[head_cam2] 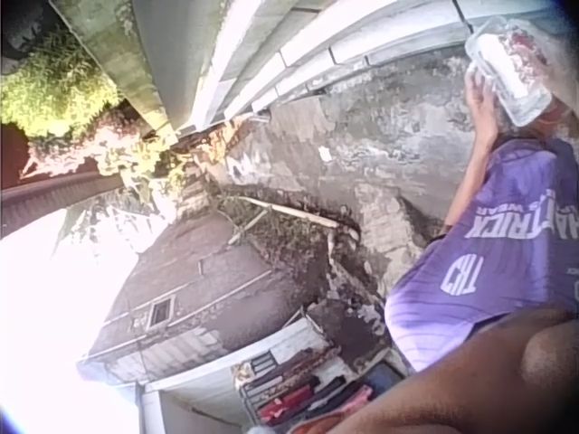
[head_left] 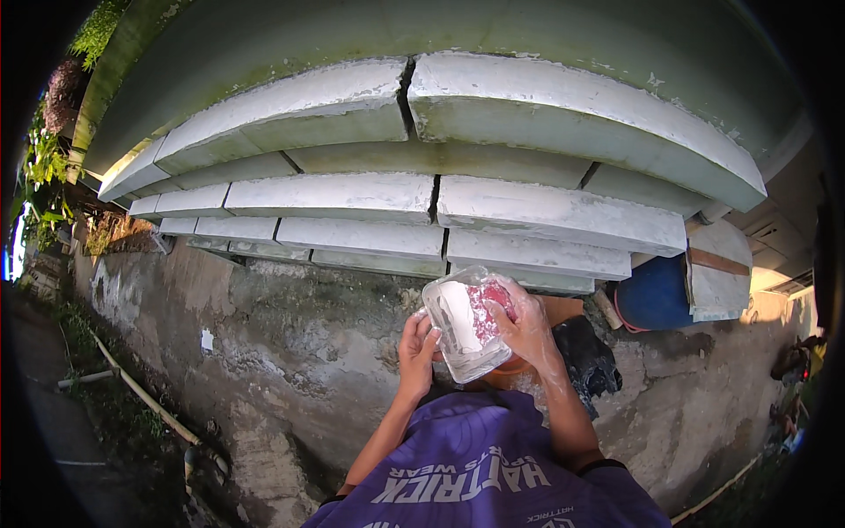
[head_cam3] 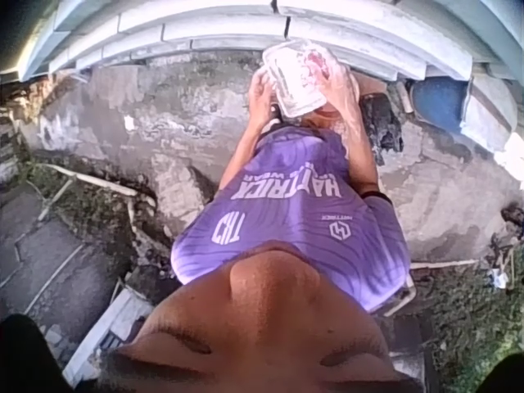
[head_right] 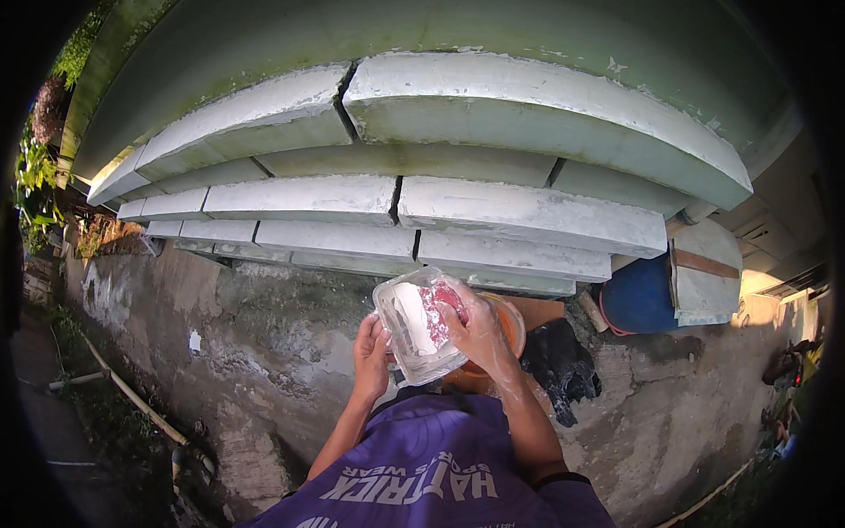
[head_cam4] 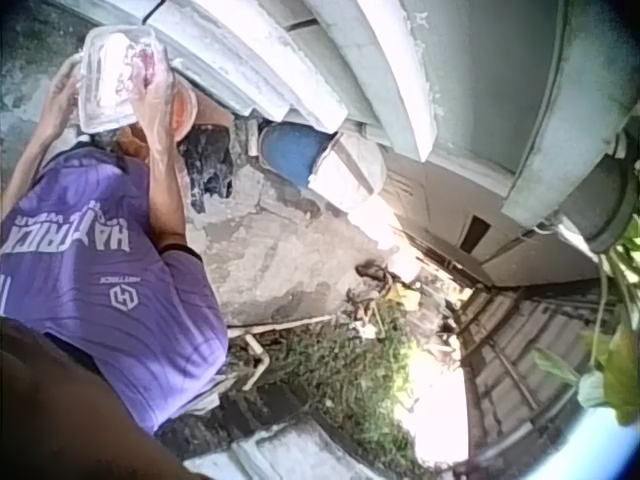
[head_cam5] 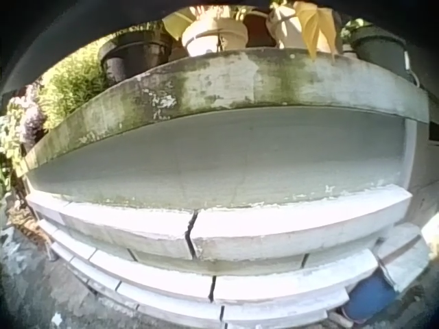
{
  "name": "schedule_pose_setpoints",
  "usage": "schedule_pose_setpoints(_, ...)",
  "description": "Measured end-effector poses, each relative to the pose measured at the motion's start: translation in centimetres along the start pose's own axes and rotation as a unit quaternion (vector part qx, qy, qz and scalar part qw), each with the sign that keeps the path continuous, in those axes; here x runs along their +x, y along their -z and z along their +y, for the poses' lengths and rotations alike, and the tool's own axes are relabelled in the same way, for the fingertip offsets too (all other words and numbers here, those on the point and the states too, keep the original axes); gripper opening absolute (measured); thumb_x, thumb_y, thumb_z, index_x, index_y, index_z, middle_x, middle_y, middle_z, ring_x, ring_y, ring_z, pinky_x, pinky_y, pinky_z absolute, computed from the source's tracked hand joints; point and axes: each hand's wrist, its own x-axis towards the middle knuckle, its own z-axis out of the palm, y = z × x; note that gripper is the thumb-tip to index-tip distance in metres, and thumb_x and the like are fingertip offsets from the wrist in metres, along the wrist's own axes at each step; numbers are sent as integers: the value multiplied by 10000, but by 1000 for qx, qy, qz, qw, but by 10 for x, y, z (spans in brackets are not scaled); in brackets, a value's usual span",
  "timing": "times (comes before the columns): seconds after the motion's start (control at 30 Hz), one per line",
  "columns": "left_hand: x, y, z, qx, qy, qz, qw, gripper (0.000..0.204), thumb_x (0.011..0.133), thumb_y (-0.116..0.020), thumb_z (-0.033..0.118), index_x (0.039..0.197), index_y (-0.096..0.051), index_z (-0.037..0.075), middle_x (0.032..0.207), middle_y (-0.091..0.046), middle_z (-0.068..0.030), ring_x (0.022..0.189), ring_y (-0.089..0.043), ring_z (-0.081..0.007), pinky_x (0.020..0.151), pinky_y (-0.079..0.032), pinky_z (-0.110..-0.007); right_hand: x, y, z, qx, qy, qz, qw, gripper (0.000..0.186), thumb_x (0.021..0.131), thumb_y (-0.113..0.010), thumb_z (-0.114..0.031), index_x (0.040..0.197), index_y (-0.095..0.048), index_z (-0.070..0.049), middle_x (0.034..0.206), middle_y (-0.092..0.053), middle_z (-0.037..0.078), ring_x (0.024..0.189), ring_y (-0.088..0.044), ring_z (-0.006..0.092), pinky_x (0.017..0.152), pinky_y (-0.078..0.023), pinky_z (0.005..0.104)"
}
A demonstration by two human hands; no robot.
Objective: Patching or sealing cracks in an exterior wall using white putty and a cloth.
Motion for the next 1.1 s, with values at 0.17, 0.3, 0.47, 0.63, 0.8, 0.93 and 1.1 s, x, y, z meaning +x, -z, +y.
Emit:
schedule_pose_setpoints(0.17, -2, -1, -2, -27, 26, -29, 999, 353, 974, -544, 102, 1296, -425, 22, 1265, -605, -47, 935, -629, -53, 632, -550, -188, -4, -3, -7, -16, -1, 3, 1000, 340, 865, -658, -130, 1165, -618, 25, 1028, -681, 222, 970, -667, 350, 863, -506, 376)
schedule_pose_setpoints(0.3, -4, -6, -2, -10, 31, -19, 999, 324, 980, -539, 113, 1276, -437, 31, 1261, -608, -44, 923, -635, -54, 631, -548, -185, -11, -5, -31, -63, -15, 2, 998, 302, 840, -669, -147, 1114, -666, -19, 945, -697, 202, 906, -665, 368, 856, -500, 411)
schedule_pose_setpoints(0.47, -12, -5, -9, -22, 16, -16, 1000, 312, 985, -537, 123, 1271, -442, 43, 1258, -611, -34, 890, -634, -38, 626, -541, -174, -27, -13, -29, -83, -1, 14, 996, 260, 821, -671, -120, 1070, -693, -47, 902, -701, 184, 880, -664, 362, 860, -475, 427)
schedule_pose_setpoints(0.63, -14, -2, -8, -28, 29, -20, 999, 309, 984, -541, 127, 1267, -447, 44, 1251, -616, -25, 871, -630, -28, 609, -523, -163, -32, -20, -19, -25, -31, 22, 999, 304, 845, -661, -115, 1130, -638, -12, 957, -684, 210, 922, -656, 364, 894, -461, 419)
schedule_pose_setpoints(0.8, -11, 3, -7, 6, 47, -26, 999, 301, 986, -543, 137, 1260, -459, 44, 1235, -624, -14, 838, -625, -15, 570, -500, -153, -40, -23, -7, -16, -7, 32, 999, 387, 861, -662, -115, 1214, -561, 7, 1050, -652, 218, 955, -640, 356, 915, -452, 389)
schedule_pose_setpoints(0.93, -15, -1, -3, -27, 40, -7, 999, 307, 990, -548, 164, 1262, -468, 46, 1175, -646, -2, 770, -603, -2, 526, -471, -142, -42, -13, -11, -34, 8, 34, 999, 396, 918, -617, -113, 1261, -493, 43, 1052, -656, 226, 969, -658, 317, 847, -495, 360)
schedule_pose_setpoints(1.1, -14, 12, -17, -57, 40, 50, 996, 355, 989, -560, 205, 1294, -463, 54, 978, -641, 44, 671, -546, 16, 503, -451, -139, -49, -7, 1, 205, -70, 40, 975, 423, 934, -580, -22, 1320, -427, 57, 1044, -671, 139, 934, -610, 128, 844, -476, 262)
